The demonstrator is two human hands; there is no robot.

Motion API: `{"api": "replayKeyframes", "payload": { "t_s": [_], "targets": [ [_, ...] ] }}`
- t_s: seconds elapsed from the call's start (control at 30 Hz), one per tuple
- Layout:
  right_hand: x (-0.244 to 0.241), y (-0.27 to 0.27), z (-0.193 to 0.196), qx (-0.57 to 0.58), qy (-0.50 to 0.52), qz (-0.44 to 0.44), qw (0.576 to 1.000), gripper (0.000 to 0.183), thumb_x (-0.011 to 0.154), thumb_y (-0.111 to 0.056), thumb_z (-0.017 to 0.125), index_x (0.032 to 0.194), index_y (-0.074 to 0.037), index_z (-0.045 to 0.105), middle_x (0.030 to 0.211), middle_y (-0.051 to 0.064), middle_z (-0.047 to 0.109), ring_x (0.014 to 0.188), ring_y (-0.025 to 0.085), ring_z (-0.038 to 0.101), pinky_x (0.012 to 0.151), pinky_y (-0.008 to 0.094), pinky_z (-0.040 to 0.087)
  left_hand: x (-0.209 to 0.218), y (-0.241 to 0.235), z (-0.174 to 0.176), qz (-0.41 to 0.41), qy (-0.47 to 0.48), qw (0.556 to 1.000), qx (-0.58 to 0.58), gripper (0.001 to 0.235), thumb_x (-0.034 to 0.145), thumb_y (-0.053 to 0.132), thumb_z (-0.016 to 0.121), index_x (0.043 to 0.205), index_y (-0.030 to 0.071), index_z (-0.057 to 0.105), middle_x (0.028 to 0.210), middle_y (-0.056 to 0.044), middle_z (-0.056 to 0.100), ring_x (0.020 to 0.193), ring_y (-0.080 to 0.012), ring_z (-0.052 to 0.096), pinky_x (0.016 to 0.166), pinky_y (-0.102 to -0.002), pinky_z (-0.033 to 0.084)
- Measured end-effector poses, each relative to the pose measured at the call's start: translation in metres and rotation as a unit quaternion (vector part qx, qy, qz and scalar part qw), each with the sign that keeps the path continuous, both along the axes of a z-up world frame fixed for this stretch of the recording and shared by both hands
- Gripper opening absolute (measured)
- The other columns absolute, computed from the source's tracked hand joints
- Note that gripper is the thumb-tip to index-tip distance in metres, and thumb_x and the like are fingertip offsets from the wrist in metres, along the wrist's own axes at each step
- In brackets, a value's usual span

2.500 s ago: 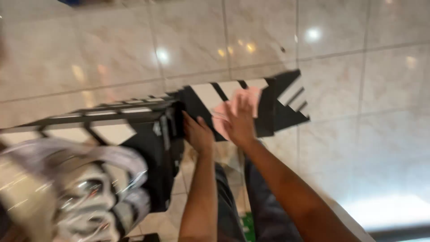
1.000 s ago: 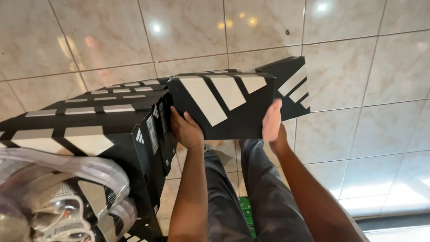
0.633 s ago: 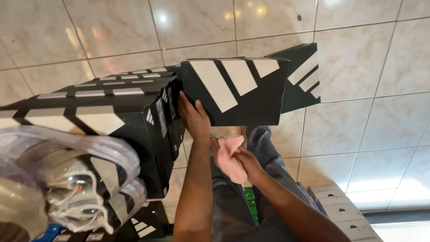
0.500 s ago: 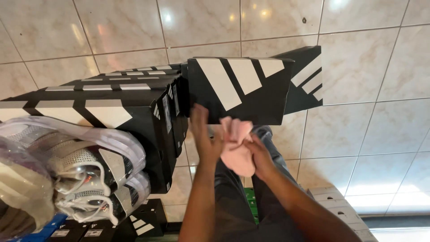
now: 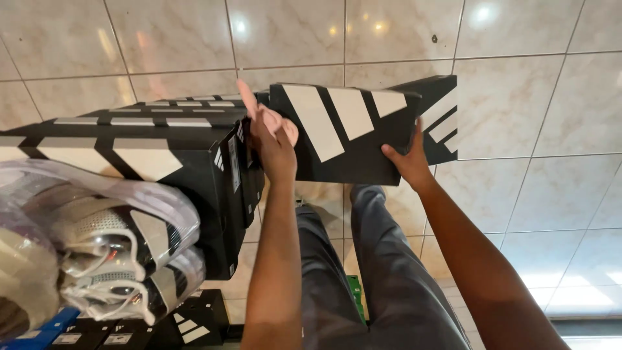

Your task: Organize and clean shoe boxes and shoes in a storage area by wiping them with a cloth and moving them between stacks.

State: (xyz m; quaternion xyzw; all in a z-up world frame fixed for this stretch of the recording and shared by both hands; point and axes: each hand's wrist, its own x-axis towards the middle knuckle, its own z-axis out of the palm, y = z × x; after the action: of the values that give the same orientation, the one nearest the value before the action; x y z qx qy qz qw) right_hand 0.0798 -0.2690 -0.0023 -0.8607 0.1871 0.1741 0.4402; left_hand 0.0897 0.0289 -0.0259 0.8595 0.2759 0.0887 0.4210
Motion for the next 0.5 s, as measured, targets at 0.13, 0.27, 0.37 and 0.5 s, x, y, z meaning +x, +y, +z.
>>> {"api": "replayKeyframes", "payload": {
  "t_s": [0.13,0.27,0.37,0.5],
  "targets": [
    [-0.011,-0.015,-0.015,0.158,0.028,0.002,0.987,0.086,0.096,-0.025,0.077,0.163,-0.012,0.025,0.156,0.031,0.039,0.143,0.050,0.039,0.114,0.065,0.032,0.061,0.018,-0.011,0.120,0.021,0.969,-0.217,0.018,0.098,0.021,0.047,0.104,0.005,0.054,0.084,-0.027,0.053,0.076,-0.0363,0.057,0.072,-0.043,0.043],
    [-0.005,-0.016,-0.008,0.147,0.060,-0.019,0.987,0.087,0.096,-0.026,0.078,0.163,-0.012,0.026,0.156,0.029,0.042,0.144,0.046,0.040,0.114,0.061,0.034,0.046,0.046,-0.087,0.130,0.234,0.902,-0.338,0.033,0.091,0.006,0.033,0.082,0.015,0.064,0.053,0.008,0.036,0.042,-0.0067,0.023,0.041,-0.024,0.013],
    [0.005,-0.015,0.001,0.142,0.088,-0.030,0.985,0.094,0.095,-0.029,0.079,0.164,-0.012,0.019,0.158,0.029,0.038,0.146,0.045,0.038,0.116,0.059,0.034,0.013,0.056,-0.152,0.297,0.522,0.765,-0.234,0.106,0.082,0.086,0.013,0.107,0.003,0.073,0.094,-0.014,0.069,0.069,-0.0214,0.055,0.073,-0.042,0.050],
    [0.011,-0.014,0.002,0.117,0.110,-0.021,0.987,0.095,0.093,-0.033,0.080,0.164,-0.012,0.022,0.155,0.030,0.043,0.144,0.046,0.040,0.115,0.059,0.037,-0.013,0.054,-0.095,0.211,0.475,0.826,-0.219,0.055,0.096,0.051,0.049,0.104,0.002,0.072,0.111,-0.016,0.071,0.095,-0.0264,0.068,0.085,-0.034,0.052]
  ]
}}
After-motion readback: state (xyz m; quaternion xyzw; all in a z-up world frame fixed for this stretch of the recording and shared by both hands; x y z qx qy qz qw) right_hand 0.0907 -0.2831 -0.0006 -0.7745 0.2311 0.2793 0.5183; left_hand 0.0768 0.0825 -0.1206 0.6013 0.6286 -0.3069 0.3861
